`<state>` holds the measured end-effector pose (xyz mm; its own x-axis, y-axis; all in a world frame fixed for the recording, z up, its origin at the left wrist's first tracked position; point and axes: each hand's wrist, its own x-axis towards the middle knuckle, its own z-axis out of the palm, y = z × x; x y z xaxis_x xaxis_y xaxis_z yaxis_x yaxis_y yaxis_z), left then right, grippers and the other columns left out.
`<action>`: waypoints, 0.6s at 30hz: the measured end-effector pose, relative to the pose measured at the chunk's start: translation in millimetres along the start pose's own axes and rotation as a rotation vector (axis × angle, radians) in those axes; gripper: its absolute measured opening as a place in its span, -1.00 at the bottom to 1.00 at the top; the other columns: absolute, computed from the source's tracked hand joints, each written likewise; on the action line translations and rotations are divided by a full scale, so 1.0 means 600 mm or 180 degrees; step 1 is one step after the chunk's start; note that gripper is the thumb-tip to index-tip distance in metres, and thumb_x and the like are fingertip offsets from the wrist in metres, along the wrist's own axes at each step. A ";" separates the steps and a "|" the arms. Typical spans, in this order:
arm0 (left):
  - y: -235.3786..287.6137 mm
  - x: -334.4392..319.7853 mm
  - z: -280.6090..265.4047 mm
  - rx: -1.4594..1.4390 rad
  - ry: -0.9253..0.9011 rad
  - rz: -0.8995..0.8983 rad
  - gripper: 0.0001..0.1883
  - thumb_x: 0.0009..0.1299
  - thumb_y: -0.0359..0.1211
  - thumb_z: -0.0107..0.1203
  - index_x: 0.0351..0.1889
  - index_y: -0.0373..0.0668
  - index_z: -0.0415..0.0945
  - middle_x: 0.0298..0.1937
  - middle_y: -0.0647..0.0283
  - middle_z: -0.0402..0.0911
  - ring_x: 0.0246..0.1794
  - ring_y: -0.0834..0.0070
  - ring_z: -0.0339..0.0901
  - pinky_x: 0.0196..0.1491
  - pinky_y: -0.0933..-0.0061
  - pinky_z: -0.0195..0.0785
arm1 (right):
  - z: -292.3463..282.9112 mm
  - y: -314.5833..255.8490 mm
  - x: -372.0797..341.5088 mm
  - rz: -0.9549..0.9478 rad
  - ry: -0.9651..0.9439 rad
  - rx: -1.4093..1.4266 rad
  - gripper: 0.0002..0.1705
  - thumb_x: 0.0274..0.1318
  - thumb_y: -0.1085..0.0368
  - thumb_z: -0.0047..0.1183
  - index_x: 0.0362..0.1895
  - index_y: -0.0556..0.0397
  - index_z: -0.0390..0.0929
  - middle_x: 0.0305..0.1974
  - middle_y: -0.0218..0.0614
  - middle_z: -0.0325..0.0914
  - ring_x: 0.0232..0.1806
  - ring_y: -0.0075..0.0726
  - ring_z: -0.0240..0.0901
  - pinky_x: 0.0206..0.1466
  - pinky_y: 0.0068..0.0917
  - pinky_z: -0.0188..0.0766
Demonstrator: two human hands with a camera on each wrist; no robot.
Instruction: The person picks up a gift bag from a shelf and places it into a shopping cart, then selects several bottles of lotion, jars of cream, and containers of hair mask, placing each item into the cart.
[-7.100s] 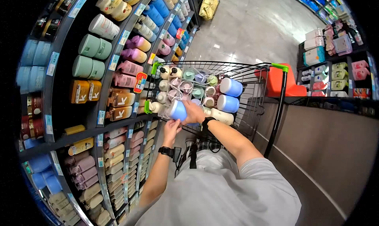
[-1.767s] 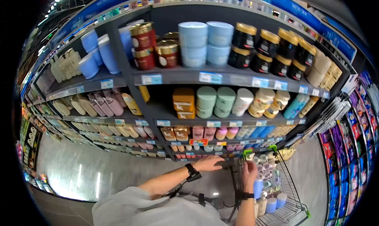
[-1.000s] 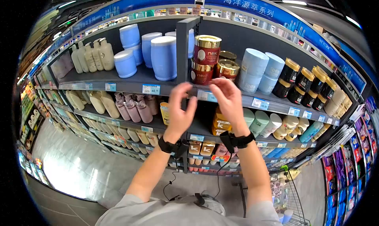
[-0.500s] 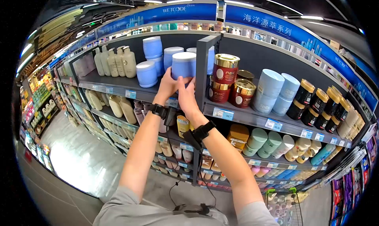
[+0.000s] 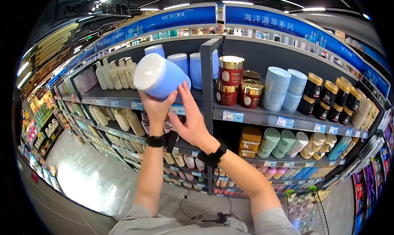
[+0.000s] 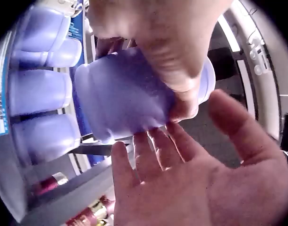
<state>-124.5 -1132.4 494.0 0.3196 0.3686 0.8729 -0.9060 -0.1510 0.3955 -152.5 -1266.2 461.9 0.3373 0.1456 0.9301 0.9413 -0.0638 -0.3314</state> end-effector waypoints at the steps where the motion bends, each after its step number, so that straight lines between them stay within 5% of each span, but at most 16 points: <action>1: 0.039 -0.010 0.003 0.0005 0.0048 -0.0047 0.02 -0.12 -0.33 0.58 0.28 -0.34 0.15 0.18 0.04 0.42 0.07 0.31 0.54 0.09 0.26 0.51 | -0.012 -0.014 -0.004 -0.0208 -0.0092 -0.0157 -0.14 0.13 0.36 0.14 0.48 0.22 0.03 0.50 0.22 -0.09 0.54 0.23 -0.09 0.50 -0.13 0.00; 5: 0.050 -0.062 0.003 -0.0462 -0.0380 -0.0308 0.04 -0.14 -0.40 0.57 0.30 -0.34 0.15 0.17 0.05 0.42 0.08 0.30 0.54 0.10 0.24 0.52 | -0.057 -0.034 -0.030 -0.0609 0.0215 -0.0867 -0.09 -0.06 0.40 0.24 0.43 0.19 0.16 0.45 0.28 0.01 0.48 0.37 0.00 0.47 0.01 0.07; 7: 0.056 -0.103 0.024 -0.0933 -0.0511 -0.0910 0.01 -0.12 -0.35 0.55 0.30 -0.36 0.18 0.18 0.05 0.43 0.09 0.29 0.53 0.10 0.26 0.51 | -0.094 -0.042 -0.046 -0.0725 0.0288 -0.1259 -0.03 -0.19 0.38 0.31 0.40 0.14 0.20 0.42 0.27 0.05 0.43 0.42 0.06 0.47 0.09 0.05; 11: 0.052 -0.197 0.082 -0.1367 -0.1068 -0.0975 0.01 -0.13 -0.24 0.56 0.28 -0.39 0.25 0.16 0.05 0.47 0.10 0.27 0.54 0.09 0.28 0.49 | -0.181 -0.087 -0.111 -0.0377 0.0435 -0.2006 0.09 -0.34 0.18 0.43 0.38 0.16 0.22 0.35 0.21 0.18 0.31 0.33 0.23 0.35 0.05 0.22; 18: 0.113 -0.362 0.220 -0.2109 -0.2225 -0.2014 0.03 -0.13 -0.32 0.58 0.30 -0.39 0.20 0.19 0.04 0.44 0.15 0.30 0.51 0.16 0.24 0.47 | -0.338 -0.143 -0.293 0.0604 0.0657 -0.2907 0.28 -0.38 0.02 0.50 0.42 0.22 0.06 0.29 0.20 0.27 0.26 0.30 0.33 0.28 -0.02 0.32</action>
<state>-218.5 -1343.8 369.0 0.6654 -0.4138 0.6213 -0.4304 0.4673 0.7723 -294.7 -1486.8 359.3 0.3925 -0.1178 0.9122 0.4695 -0.8271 -0.3089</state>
